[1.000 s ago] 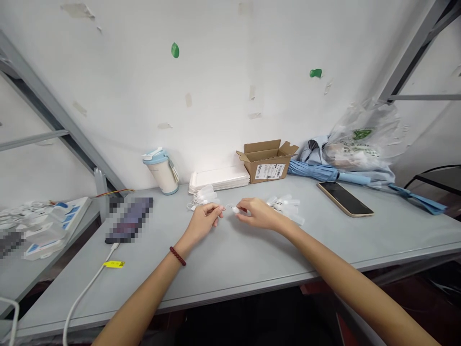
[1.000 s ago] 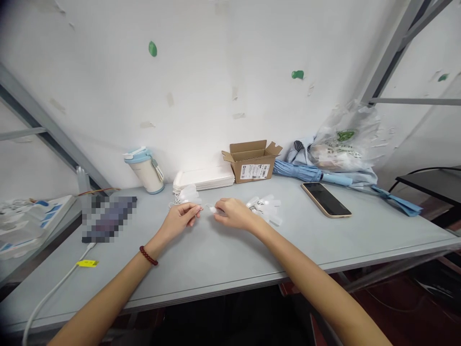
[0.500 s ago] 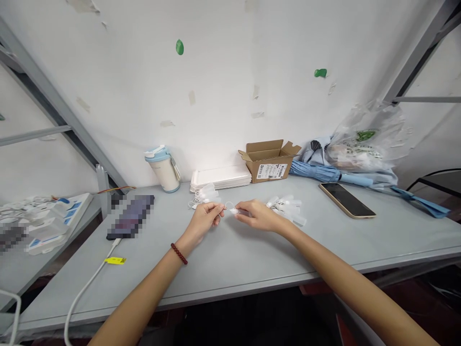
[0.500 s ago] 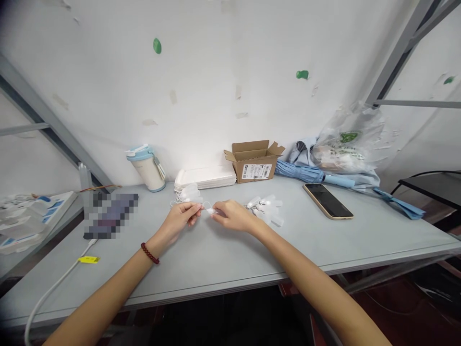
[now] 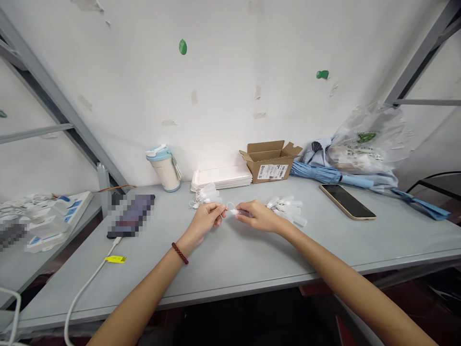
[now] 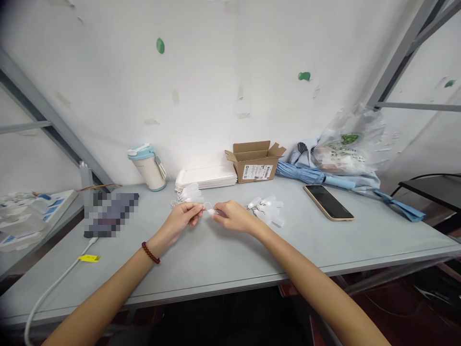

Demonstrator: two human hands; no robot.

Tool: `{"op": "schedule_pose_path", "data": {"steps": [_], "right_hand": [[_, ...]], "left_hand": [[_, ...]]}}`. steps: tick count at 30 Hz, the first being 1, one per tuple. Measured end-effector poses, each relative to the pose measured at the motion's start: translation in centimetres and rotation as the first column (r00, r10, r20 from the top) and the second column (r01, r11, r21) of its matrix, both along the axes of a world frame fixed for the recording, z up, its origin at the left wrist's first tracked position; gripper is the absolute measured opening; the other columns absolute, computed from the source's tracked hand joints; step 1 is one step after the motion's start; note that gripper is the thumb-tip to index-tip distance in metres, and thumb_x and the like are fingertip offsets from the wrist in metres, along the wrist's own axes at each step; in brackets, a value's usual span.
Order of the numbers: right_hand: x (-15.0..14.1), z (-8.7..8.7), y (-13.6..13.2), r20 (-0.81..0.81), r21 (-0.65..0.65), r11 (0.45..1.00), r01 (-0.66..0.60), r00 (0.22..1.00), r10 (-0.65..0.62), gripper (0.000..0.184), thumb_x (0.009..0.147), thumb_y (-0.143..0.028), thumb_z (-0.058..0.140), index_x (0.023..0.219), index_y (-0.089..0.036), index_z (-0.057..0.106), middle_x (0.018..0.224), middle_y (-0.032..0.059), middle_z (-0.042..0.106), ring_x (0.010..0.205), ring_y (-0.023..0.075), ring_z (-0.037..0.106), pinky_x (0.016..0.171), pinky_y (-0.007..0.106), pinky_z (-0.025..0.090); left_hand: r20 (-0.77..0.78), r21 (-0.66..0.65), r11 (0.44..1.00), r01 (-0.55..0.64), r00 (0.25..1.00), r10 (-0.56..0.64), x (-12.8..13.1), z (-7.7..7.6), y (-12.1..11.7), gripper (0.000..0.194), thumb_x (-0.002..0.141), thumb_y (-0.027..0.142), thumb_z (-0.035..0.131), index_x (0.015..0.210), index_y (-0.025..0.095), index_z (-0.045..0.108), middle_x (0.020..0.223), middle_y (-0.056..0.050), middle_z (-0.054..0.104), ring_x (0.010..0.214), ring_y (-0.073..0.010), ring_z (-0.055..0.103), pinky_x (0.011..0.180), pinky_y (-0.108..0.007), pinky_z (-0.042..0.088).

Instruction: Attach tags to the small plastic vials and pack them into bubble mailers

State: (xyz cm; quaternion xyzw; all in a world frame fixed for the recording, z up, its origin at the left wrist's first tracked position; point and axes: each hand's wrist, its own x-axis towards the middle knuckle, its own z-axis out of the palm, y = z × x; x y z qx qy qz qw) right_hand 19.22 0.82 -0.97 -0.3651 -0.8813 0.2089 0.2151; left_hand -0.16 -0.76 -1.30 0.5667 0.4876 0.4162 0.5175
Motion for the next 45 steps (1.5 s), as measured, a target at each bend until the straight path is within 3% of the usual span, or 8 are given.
{"op": "schedule_pose_path", "data": {"steps": [22,32,45], "right_hand": [[-0.11,0.20,-0.15,-0.019,-0.020,1.000,-0.013,1.000,0.012,0.018,0.087,-0.025,0.049,0.073,-0.014,0.055,0.058,-0.0043,0.043,0.054,0.0083,0.036,0.057,0.022,0.026],[-0.49,0.19,-0.56,0.009,-0.065,0.998,-0.019,1.000,0.019,0.023,0.088,-0.021,0.046,0.066,-0.017,0.046,0.056,-0.0047,0.041,0.054,0.0089,0.034,0.057,0.023,0.027],[-0.56,-0.16,-0.77,0.023,-0.064,0.998,-0.029,0.999,0.031,0.029,0.088,-0.022,0.046,0.061,-0.019,0.037,0.054,-0.0057,0.037,0.052,0.0087,0.031,0.055,0.024,0.025]], "left_hand": [[-0.054,0.032,0.999,0.035,0.998,-0.033,0.00,-0.47,0.16,0.034,0.073,0.047,0.058,0.072,0.014,0.059,0.065,0.000,0.055,0.046,-0.0062,0.041,0.045,-0.022,0.031],[-0.187,0.124,0.988,0.091,0.980,-0.067,0.09,-0.78,0.00,0.035,0.077,0.048,0.052,0.061,0.017,0.053,0.044,0.005,0.044,0.042,-0.0083,0.038,0.047,-0.023,0.031],[-0.182,0.102,0.986,0.131,0.977,-0.111,0.25,-0.20,-0.68,0.030,0.075,0.044,0.054,0.061,0.017,0.052,0.046,0.005,0.045,0.043,-0.0083,0.039,0.046,-0.022,0.030]]}}
